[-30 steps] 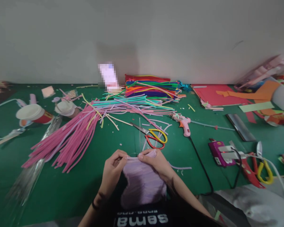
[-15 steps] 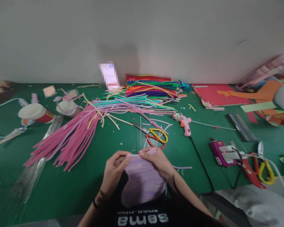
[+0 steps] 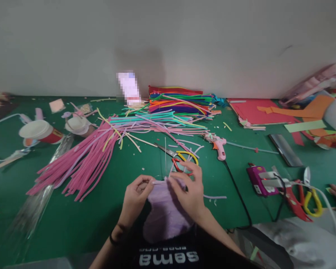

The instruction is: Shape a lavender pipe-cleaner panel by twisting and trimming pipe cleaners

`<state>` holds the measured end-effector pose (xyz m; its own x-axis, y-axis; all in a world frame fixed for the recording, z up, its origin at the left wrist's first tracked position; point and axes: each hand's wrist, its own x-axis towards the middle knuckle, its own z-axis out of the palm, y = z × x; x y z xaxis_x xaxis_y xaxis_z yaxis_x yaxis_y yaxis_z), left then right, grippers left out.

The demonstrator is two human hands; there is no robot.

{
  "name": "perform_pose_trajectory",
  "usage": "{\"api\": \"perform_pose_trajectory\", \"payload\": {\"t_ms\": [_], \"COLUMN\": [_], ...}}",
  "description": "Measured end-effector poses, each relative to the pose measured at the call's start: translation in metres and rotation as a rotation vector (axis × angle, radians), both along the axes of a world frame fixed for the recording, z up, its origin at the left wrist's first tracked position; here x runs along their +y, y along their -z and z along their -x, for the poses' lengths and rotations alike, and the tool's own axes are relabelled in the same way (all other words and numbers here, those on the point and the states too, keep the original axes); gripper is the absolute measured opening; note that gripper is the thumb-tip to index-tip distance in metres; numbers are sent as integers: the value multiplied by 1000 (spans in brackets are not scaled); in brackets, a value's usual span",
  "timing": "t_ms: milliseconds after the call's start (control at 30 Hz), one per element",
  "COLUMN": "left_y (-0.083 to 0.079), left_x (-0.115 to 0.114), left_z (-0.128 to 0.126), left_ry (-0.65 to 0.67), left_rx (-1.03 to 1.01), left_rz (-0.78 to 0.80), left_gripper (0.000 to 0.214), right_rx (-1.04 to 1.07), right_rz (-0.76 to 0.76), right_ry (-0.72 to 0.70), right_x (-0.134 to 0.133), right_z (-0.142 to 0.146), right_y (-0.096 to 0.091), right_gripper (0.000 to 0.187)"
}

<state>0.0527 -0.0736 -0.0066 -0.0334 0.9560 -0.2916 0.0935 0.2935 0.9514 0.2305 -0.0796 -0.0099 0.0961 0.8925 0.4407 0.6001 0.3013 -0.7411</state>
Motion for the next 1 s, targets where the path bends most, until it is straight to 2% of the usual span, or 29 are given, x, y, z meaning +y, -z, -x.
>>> {"api": "perform_pose_trajectory", "payload": {"t_ms": [100,233,300,433,500,567,633,733,833,1000], "left_y": [1,5,8,9,8,5,3,1,1,4], "left_x": [0,-1,-2,-3,-2,-1,0,1,1,-4], "left_z": [-1,-2,-4,-8,-10,-11,-13,-14,-15,-15], "left_ry": [28,29,25,20,17,18,18,16,28,46], "left_rx": [13,-14,-57,-98,-128,-156,-163,-152,-146,-191], "left_rz": [-7,-14,0,70,79,92,102,79,74,103], "left_gripper": [17,16,15,22,30,33,33,32,33,33], "right_rx": [-142,-66,45,304,367,312,157,-67,-164,-199], "right_rz": [3,91,166,403,445,372,241,105,85,145], "right_ry": [-129,-162,-158,-180,-181,-147,-129,-179,-219,-243], "right_x": [5,18,24,25,20,14,10,8,12,19], "right_z": [7,3,-5,-16,-15,-11,-6,0,4,5], "right_y": [-6,-10,-9,-1,3,4,0,-8,-14,-19], "right_gripper": [8,7,15,44,52,47,30,9,4,6]}}
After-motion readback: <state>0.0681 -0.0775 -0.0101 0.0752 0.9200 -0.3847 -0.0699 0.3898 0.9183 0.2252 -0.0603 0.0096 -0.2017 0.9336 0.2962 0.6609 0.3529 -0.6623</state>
